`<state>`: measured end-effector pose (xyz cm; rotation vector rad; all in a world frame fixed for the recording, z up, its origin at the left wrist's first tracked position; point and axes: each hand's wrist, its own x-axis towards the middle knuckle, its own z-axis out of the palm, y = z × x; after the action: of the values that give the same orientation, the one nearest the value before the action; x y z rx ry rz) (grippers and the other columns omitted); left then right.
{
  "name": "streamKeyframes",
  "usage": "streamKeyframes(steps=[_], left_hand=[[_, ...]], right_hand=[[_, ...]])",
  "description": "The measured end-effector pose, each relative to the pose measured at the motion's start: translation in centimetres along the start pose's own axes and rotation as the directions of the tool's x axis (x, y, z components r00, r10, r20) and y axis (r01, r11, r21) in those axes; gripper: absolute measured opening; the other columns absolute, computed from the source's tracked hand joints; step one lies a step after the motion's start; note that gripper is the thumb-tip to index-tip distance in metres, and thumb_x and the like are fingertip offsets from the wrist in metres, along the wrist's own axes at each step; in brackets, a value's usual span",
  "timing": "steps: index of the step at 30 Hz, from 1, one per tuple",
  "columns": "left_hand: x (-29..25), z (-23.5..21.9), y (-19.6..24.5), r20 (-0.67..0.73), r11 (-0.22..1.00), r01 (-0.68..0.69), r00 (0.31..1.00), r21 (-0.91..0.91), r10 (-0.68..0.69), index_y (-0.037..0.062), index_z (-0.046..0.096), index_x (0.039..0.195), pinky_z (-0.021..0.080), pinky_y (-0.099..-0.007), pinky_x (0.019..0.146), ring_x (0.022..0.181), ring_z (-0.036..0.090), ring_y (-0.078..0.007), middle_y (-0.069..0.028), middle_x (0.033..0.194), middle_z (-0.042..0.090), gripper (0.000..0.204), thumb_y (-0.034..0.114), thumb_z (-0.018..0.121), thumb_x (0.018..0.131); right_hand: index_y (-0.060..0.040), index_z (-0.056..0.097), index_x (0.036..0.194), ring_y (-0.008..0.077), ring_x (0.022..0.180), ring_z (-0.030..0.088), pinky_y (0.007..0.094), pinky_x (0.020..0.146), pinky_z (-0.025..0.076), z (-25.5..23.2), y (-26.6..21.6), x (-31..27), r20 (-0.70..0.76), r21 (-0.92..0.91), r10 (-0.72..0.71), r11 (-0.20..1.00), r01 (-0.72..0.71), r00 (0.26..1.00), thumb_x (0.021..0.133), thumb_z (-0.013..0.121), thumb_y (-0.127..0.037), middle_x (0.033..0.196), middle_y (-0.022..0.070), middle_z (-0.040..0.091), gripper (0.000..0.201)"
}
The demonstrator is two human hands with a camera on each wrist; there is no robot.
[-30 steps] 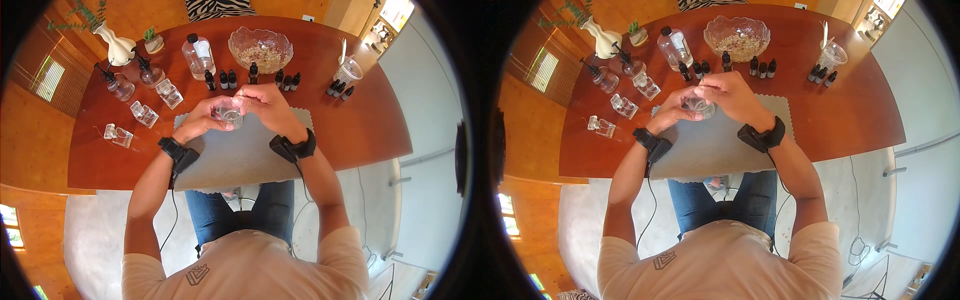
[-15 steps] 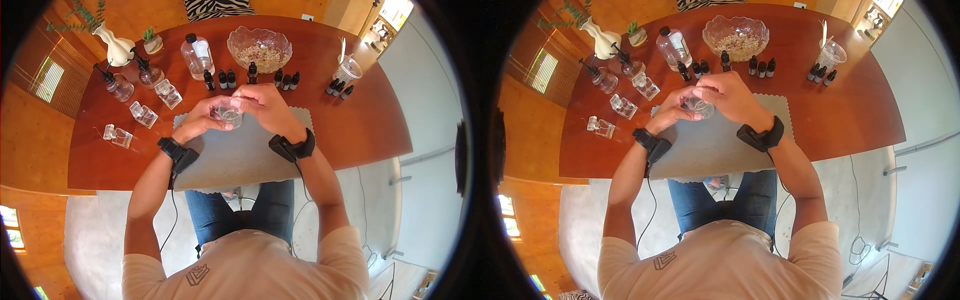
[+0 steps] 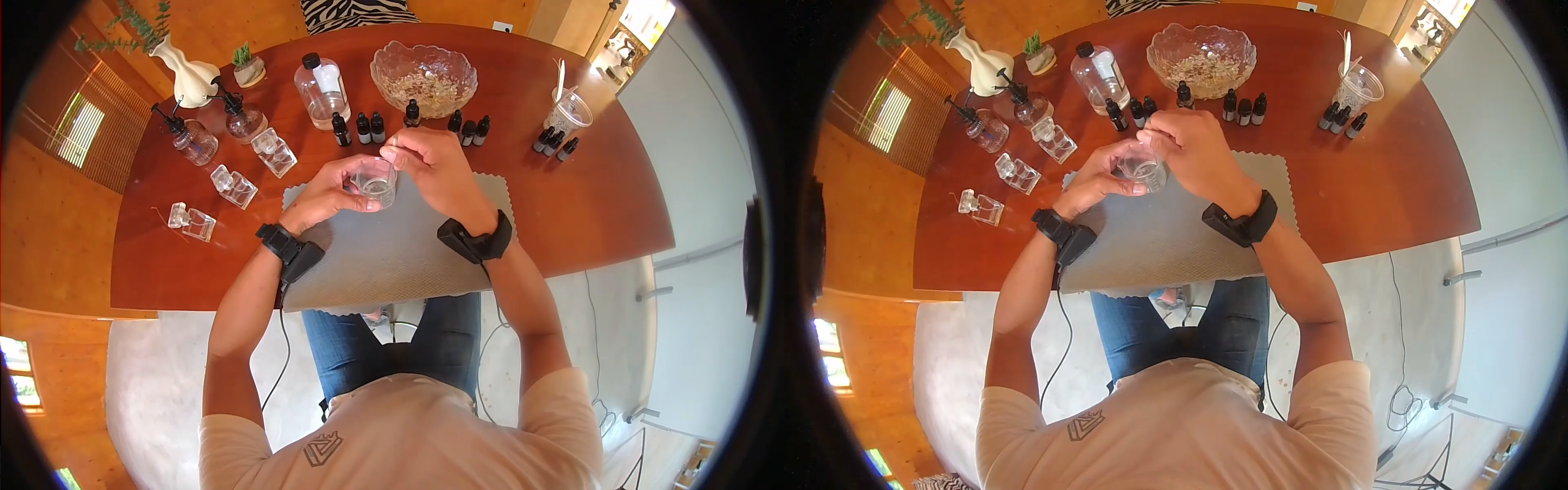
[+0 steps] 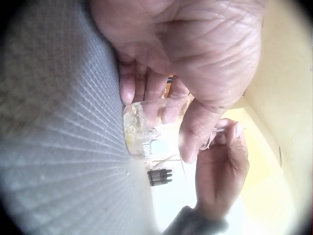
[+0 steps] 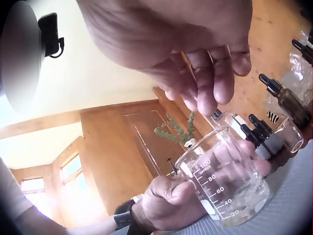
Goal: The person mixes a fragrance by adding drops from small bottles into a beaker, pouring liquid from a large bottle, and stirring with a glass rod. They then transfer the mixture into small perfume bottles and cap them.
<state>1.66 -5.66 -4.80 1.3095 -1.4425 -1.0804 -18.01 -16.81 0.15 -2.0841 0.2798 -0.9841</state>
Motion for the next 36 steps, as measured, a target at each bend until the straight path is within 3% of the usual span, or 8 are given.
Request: streamKeyframes(steps=[5,8,14,17,20,26,32,36], left_hand=[[0.1,0.0,0.0,0.01,1.0,-0.009,1.0,-0.013,0.009,0.006,0.061,0.135,0.045,-0.03,0.093,0.112,0.059,-0.0131,-0.0035,0.126,0.067,0.065,0.018,0.087,0.077],[0.1,-0.1,-0.2,0.018,1.0,-0.017,1.0,-0.026,0.018,0.0062,0.061,0.136,0.045,-0.0295,0.092,0.112,0.059,-0.0127,-0.0031,0.126,0.067,0.065,0.017,0.087,0.077],[0.0,0.1,0.1,0.012,1.0,-0.019,1.0,-0.022,0.02,0.007,0.061,0.136,0.046,-0.0288,0.092,0.109,0.06,-0.0119,-0.0022,0.124,0.068,0.064,0.015,0.087,0.078],[-0.1,0.0,0.3,0.018,1.0,-0.004,1.0,-0.031,0.005,0.0067,0.061,0.136,0.046,-0.029,0.093,0.109,0.06,-0.0122,-0.002,0.122,0.069,0.064,0.015,0.087,0.078],[-0.1,0.1,0.6,0.014,0.999,0.005,1.0,-0.036,-0.005,0.0064,0.061,0.135,0.046,-0.0292,0.093,0.111,0.06,-0.0126,-0.002,0.123,0.068,0.064,0.015,0.087,0.078],[0.0,0.0,0.4,0.019,1.0,0.001,1.0,-0.012,-0.001,0.0062,0.061,0.136,0.045,-0.0294,0.095,0.113,0.06,-0.0128,-0.0026,0.125,0.068,0.064,0.015,0.087,0.078],[0.0,0.2,0.3,0.003,1.0,-0.007,1.0,-0.025,0.007,0.0057,0.06,0.136,0.046,-0.0296,0.093,0.112,0.06,-0.0124,-0.0025,0.125,0.068,0.063,0.014,0.086,0.078],[-0.1,0.1,0.5,0.017,1.0,-0.01,1.0,-0.027,0.01,0.0061,0.06,0.136,0.046,-0.0294,0.093,0.112,0.06,-0.0119,-0.002,0.124,0.068,0.063,0.012,0.085,0.079]], right_hand=[[0.0035,0.061,0.083,0.0246,0.058,0.049,0.0364,0.056,0.04,0.3,0.8,0.3,-0.041,-0.091,-0.208,0.975,0.203,0.977,0.093,0.068,-0.013,0.069,0.0143,0.055,0.021],[0.0032,0.062,0.083,0.0219,0.059,0.05,0.0359,0.056,0.041,-0.5,0.5,0.1,0.234,0.185,0.075,0.975,-0.121,0.969,0.093,0.068,-0.014,0.068,0.0124,0.055,0.021],[0.0028,0.061,0.083,0.0144,0.059,0.045,0.0334,0.055,0.039,0.2,0.4,0.2,-0.031,0.047,-0.083,0.995,0.085,0.996,0.093,0.067,-0.015,0.067,0.0093,0.055,0.021],[0.0033,0.061,0.085,0.0155,0.06,0.046,0.0336,0.056,0.04,-0.3,0.5,0.1,0.2,0.195,0.063,0.975,-0.102,0.978,0.093,0.067,-0.013,0.068,0.0101,0.056,0.019],[0.0034,0.062,0.086,0.0143,0.061,0.047,0.0331,0.057,0.041,0.2,0.0,0.0,0.035,0.2,0.037,0.979,-0.043,0.999,0.094,0.066,-0.013,0.068,0.0094,0.056,0.019],[0.0025,0.062,0.086,0.0114,0.062,0.047,0.0311,0.056,0.041,-0.4,0.5,0.0,0.211,0.286,0.107,0.944,-0.166,0.972,0.094,0.066,-0.012,0.068,0.0077,0.055,0.017],[0.0013,0.063,0.09,0.0118,0.061,0.048,0.0301,0.056,0.042,-0.3,-0.2,0.0,0.006,0.042,0.007,0.999,-0.007,1.0,0.093,0.066,-0.01,0.068,0.0079,0.056,0.012],[0.0021,0.064,0.092,0.0125,0.063,0.05,0.0298,0.058,0.043,-0.2,0.0,-0.1,0.145,0.137,0.049,0.988,-0.069,0.988,0.093,0.065,-0.01,0.071,0.0092,0.057,0.012]])
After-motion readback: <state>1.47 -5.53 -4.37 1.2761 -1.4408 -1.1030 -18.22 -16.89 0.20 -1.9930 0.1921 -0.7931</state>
